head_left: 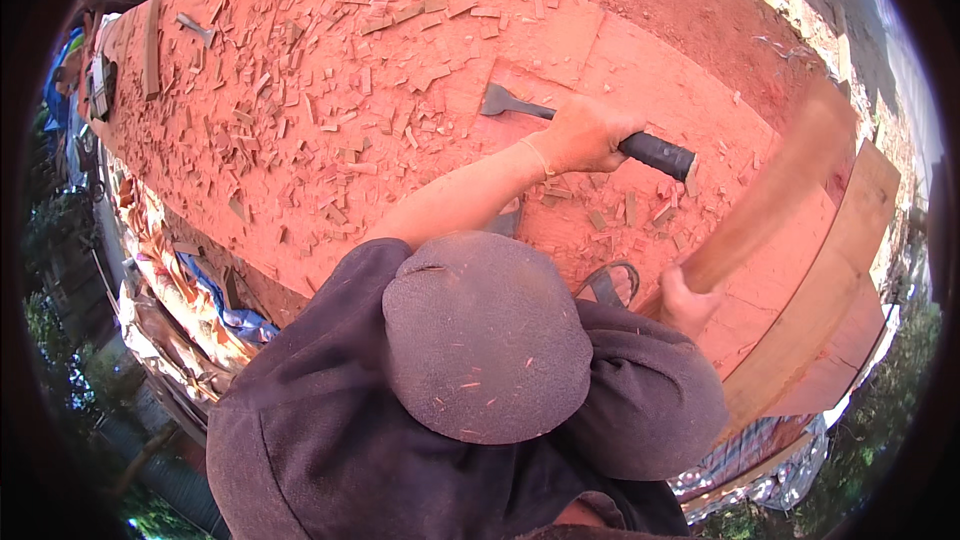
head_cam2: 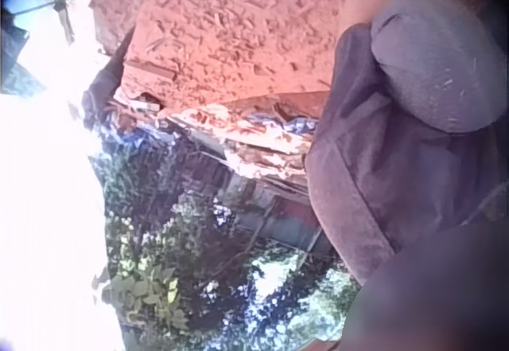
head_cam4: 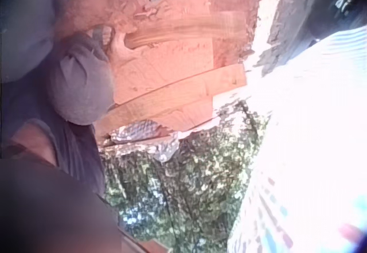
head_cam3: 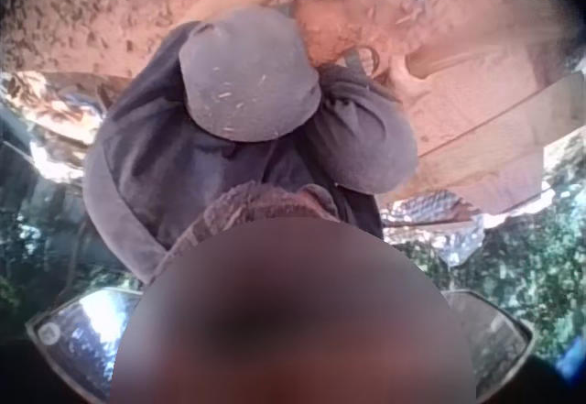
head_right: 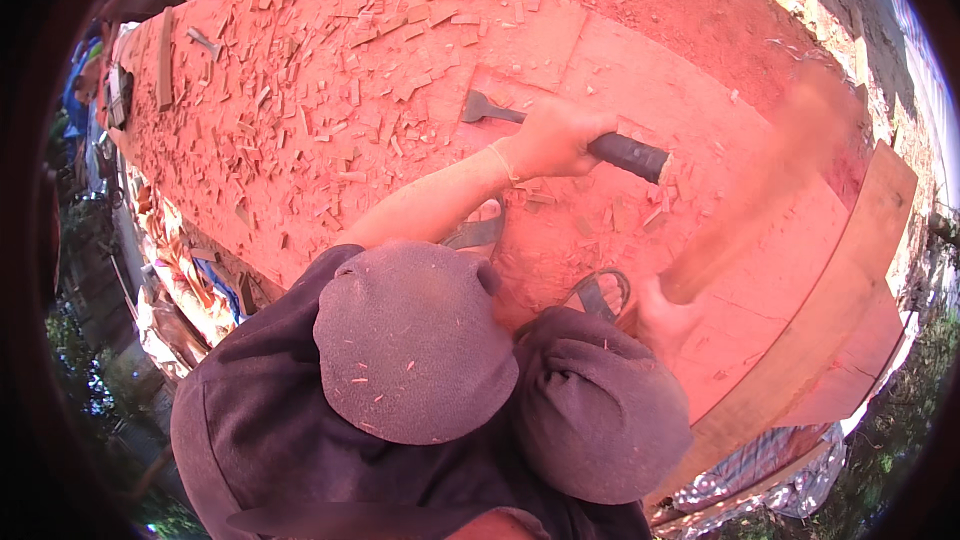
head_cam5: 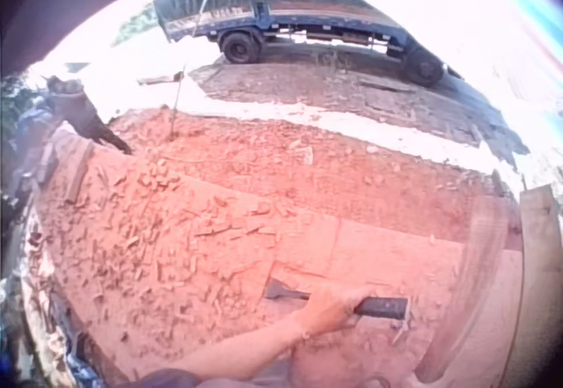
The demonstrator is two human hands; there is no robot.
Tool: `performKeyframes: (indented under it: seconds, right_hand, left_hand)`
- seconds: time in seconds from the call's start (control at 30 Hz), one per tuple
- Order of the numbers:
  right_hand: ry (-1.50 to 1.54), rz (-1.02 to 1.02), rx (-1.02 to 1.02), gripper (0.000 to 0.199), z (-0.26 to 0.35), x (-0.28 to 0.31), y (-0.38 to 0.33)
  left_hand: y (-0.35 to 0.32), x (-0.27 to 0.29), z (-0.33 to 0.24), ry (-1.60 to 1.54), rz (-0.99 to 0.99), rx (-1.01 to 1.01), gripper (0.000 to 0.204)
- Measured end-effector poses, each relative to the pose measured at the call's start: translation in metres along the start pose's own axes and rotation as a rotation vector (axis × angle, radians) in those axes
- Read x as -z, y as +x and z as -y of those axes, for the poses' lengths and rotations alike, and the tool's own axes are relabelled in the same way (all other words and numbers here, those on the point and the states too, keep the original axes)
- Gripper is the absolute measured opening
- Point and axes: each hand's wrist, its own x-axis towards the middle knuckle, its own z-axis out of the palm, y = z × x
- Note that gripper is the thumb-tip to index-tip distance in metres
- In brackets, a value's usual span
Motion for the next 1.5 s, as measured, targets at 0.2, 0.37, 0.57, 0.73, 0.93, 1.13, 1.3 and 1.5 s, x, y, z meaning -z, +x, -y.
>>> performKeyframes:
  seconds: [0.2, 0.37, 0.57, 0.73, 0.93, 1.13, 1.3, 1.5]
  right_hand:
    - [0.095, 0.061, -0.168, 0.026, -0.078, 0.053, -0.004]
    - [0.316, -0.139, 0.027, 0.025, -0.02, 0.117, 0.012]
    - [0.476, -0.186, 0.282, 0.031, 0.025, 0.155, 0.046]
    - [0.461, -0.111, 0.363, 0.026, 0.029, 0.175, 0.049]
    - [0.528, -0.059, 0.364, 0.026, 0.036, 0.163, 0.045]
    - [0.503, -0.034, 0.334, 0.027, 0.033, 0.173, 0.041]
    - [0.694, -0.012, 0.394, 0.028, 0.053, 0.152, 0.026]
    - [-0.08, 0.262, 0.144, 0.024, -0.004, 0.04, 0.0]
  left_hand:
    - [-0.007, 0.014, 0.007, 0.018, 0.254, 0.012, 0.02]
    - [-0.009, 0.024, -0.003, -0.135, 0.044, -0.102, 0.022]
    - [-0.007, 0.05, -0.013, -0.137, -0.035, -0.092, 0.024]
    - [-0.01, 0.052, -0.017, -0.2, 0.01, -0.007, 0.026]
    - [-0.022, 0.052, -0.02, -0.224, 0.055, -0.005, 0.027]
    - [-0.018, 0.047, -0.02, -0.224, 0.003, -0.006, 0.025]
    - [-0.014, 0.037, -0.015, -0.213, 0.022, 0.042, 0.021]
    - [-0.013, 0.035, -0.012, -0.186, 0.009, -0.008, 0.019]
